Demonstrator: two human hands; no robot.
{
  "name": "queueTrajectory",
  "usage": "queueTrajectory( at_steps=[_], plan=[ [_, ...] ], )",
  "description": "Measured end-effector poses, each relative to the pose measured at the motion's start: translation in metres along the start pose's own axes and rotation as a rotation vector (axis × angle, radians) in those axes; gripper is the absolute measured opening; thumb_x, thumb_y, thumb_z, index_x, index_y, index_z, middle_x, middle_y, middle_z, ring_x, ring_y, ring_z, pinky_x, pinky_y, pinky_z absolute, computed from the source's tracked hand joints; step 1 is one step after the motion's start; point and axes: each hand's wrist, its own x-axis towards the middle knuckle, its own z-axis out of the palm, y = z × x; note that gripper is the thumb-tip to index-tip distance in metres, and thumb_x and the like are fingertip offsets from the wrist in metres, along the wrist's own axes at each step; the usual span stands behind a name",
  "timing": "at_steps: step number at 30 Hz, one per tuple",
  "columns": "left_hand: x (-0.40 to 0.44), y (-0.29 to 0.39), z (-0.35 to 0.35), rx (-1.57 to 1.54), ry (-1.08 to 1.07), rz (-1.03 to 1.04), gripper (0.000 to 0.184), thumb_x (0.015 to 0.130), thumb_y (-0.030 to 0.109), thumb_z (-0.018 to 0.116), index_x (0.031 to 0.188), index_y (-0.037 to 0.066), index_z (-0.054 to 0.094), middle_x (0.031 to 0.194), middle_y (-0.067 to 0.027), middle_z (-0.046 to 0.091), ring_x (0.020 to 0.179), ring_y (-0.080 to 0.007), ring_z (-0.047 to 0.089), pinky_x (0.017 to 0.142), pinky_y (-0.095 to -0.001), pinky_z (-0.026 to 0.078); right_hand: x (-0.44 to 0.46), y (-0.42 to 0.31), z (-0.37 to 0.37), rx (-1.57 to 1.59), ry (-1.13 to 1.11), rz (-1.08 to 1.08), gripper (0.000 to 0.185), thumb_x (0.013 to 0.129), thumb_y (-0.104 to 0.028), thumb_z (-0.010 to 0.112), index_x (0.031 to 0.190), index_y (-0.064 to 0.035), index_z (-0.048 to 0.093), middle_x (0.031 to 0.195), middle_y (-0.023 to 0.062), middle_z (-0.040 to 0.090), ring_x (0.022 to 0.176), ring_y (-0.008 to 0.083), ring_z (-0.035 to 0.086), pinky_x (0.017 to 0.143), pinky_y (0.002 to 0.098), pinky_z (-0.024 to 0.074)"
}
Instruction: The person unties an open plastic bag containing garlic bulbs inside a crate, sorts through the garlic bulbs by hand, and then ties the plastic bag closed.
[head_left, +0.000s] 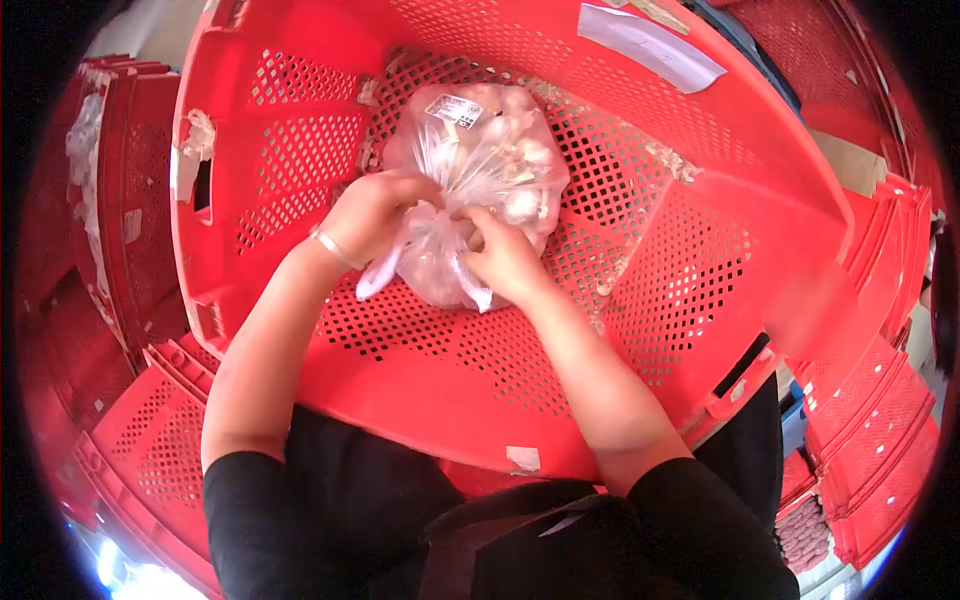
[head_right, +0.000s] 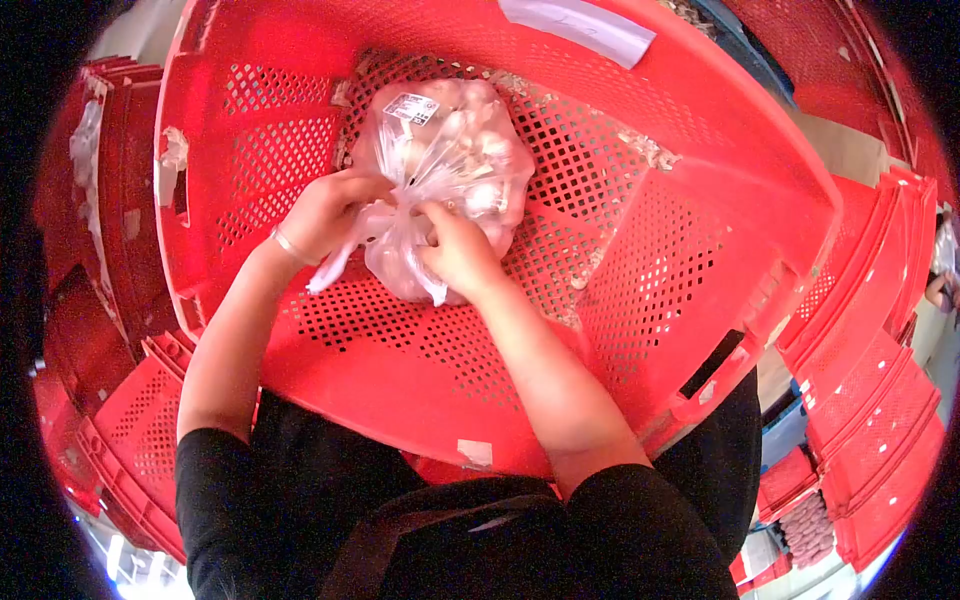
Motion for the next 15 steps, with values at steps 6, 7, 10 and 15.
queueTrajectory(
  at_steps=[6,7,10,15],
  plan=[
    [0.017,-0.023,0.022,0.566,-0.324,0.012,0.037,0.077,0.009,0.054,0.113,0.017,0.061,0.122,-0.0064,0.057,0.095,-0.0272,0.063,0.082,-0.0361,0.051,0.008,-0.022,0.023,-0.392,0.088,0.187,0.047,0.077,-0.024,0.063,0.117,0.0003,0.053,0.092,0.0255,0.064,0.09,0.0411,0.061,0.079,0.0457,0.0483],
    [0.015,-0.026,0.023,0.57,-0.327,0.011,0.037,0.077,0.009,0.054,0.113,0.017,0.061,0.122,-0.0064,0.057,0.095,-0.0272,0.063,0.082,-0.0361,0.051,0.011,-0.018,0.023,-0.388,0.088,0.184,0.047,0.077,-0.024,0.063,0.117,0.0003,0.053,0.092,0.0255,0.064,0.09,0.0411,0.061,0.079,0.0457,0.0483],
    [0.012,-0.028,0.024,0.753,-0.221,0.075,0.031,0.076,0.016,0.058,0.107,0.019,0.062,0.11,-0.0043,0.057,0.095,-0.0266,0.06,0.082,-0.0394,0.049,0.014,-0.013,0.01,-0.27,-0.171,0.267,0.039,0.08,-0.035,0.063,0.094,0.0019,0.065,0.086,0.0222,0.066,0.082,0.0332,0.065,0.074,0.0402,0.0491],
    [0.01,-0.026,0.005,0.589,-0.026,0.07,0.018,0.068,0.017,0.066,0.084,0.01,0.06,0.089,-0.0076,0.056,0.077,-0.0293,0.061,0.065,-0.0419,0.051,-0.001,0.016,-0.039,0.571,-0.43,0.286,0.03,0.089,-0.026,0.059,0.103,-0.0005,0.064,0.076,0.0039,0.064,0.061,0.0129,0.06,0.055,0.0279,0.0488]
  ],
)
